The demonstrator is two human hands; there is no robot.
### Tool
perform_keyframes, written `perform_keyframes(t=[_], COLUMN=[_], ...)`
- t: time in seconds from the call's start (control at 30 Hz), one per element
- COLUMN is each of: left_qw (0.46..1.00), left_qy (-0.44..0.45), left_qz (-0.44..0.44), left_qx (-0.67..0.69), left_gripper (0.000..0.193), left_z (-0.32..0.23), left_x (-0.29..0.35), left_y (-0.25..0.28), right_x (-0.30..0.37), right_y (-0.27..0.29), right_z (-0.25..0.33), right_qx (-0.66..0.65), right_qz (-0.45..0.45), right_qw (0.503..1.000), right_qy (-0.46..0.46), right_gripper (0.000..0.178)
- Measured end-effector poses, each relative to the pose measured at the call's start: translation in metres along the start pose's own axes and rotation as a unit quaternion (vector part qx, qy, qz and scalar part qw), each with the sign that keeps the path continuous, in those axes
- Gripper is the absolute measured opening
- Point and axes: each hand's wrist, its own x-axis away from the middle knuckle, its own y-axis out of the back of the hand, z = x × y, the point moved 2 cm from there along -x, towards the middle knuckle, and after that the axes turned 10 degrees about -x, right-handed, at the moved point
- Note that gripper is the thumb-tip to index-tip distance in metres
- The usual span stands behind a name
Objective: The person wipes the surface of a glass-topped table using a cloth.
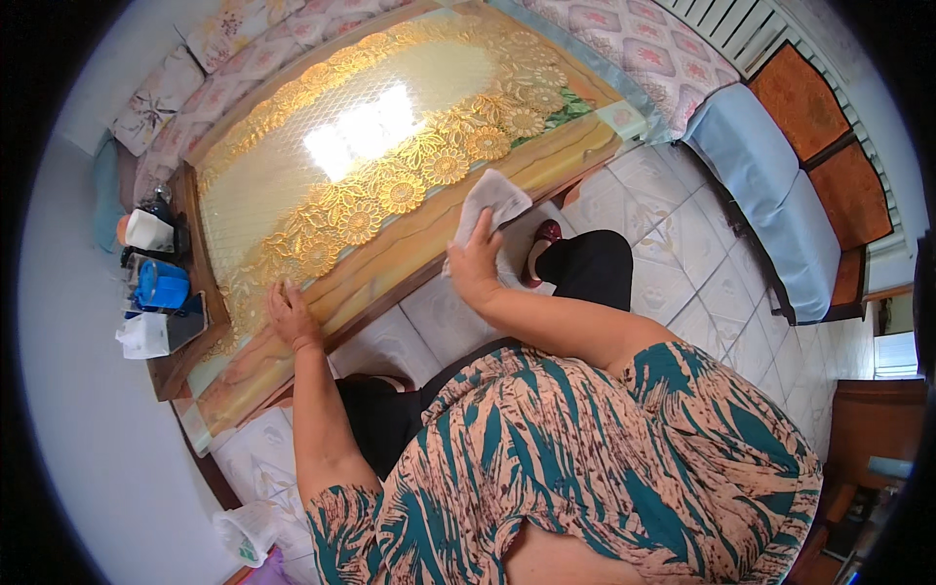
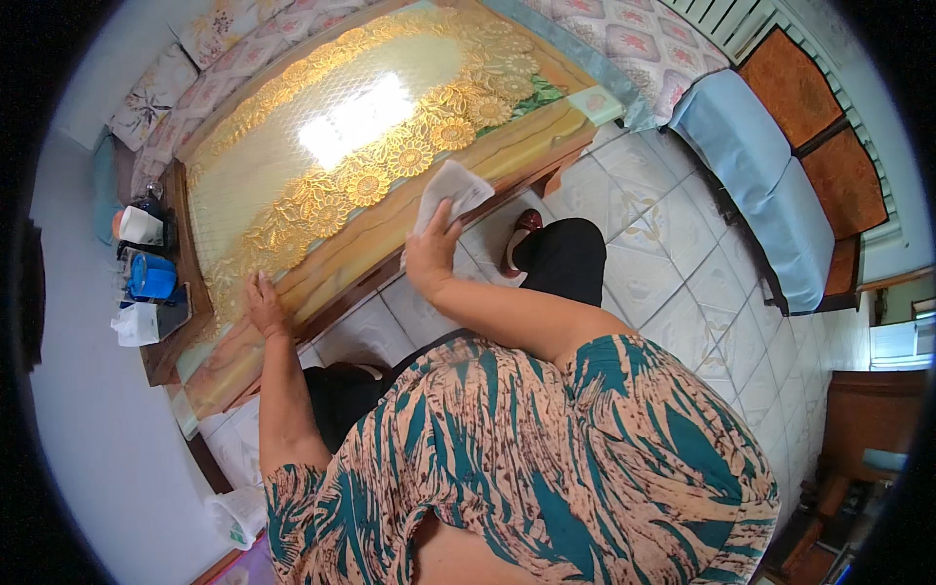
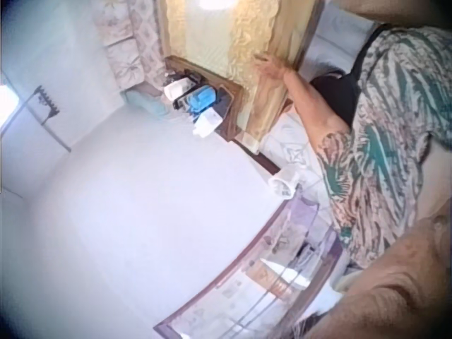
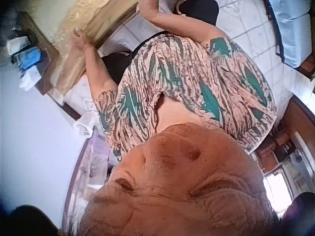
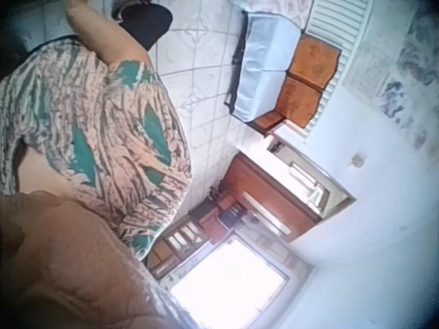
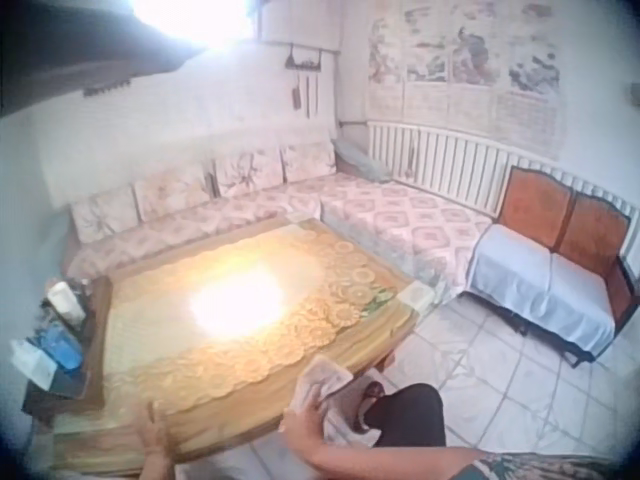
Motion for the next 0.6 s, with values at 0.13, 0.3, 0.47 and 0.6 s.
perform_keyframes(t=[0.13, 0.3, 0.47, 0.6], left_qw=[0.990, 0.989, 0.924, 0.860], left_qy=[0.010, 0.009, 0.121, 0.226], left_qz=[0.064, 0.065, 0.090, 0.128], left_qx=[0.129, 0.136, 0.350, 0.439], left_gripper=[0.040, 0.034, 0.033, 0.033], left_z=[0.006, -0.046, -0.095, -0.093], left_x=[0.002, 0.038, 0.098, 0.139], left_y=[0.002, 0.021, 0.046, 0.064], right_x=[0.027, 0.046, 0.080, 0.085], right_y=[-0.018, -0.026, -0.021, -0.005], right_z=[0.010, 0.028, 0.030, 0.048], right_qx=[-0.019, -0.032, -0.123, -0.319], right_qz=[0.047, 0.123, 0.366, 0.469], right_qw=[0.999, 0.992, 0.922, 0.809], right_qy=[0.006, -0.004, -0.032, -0.153], right_gripper=[0.084, 0.084, 0.077, 0.060])
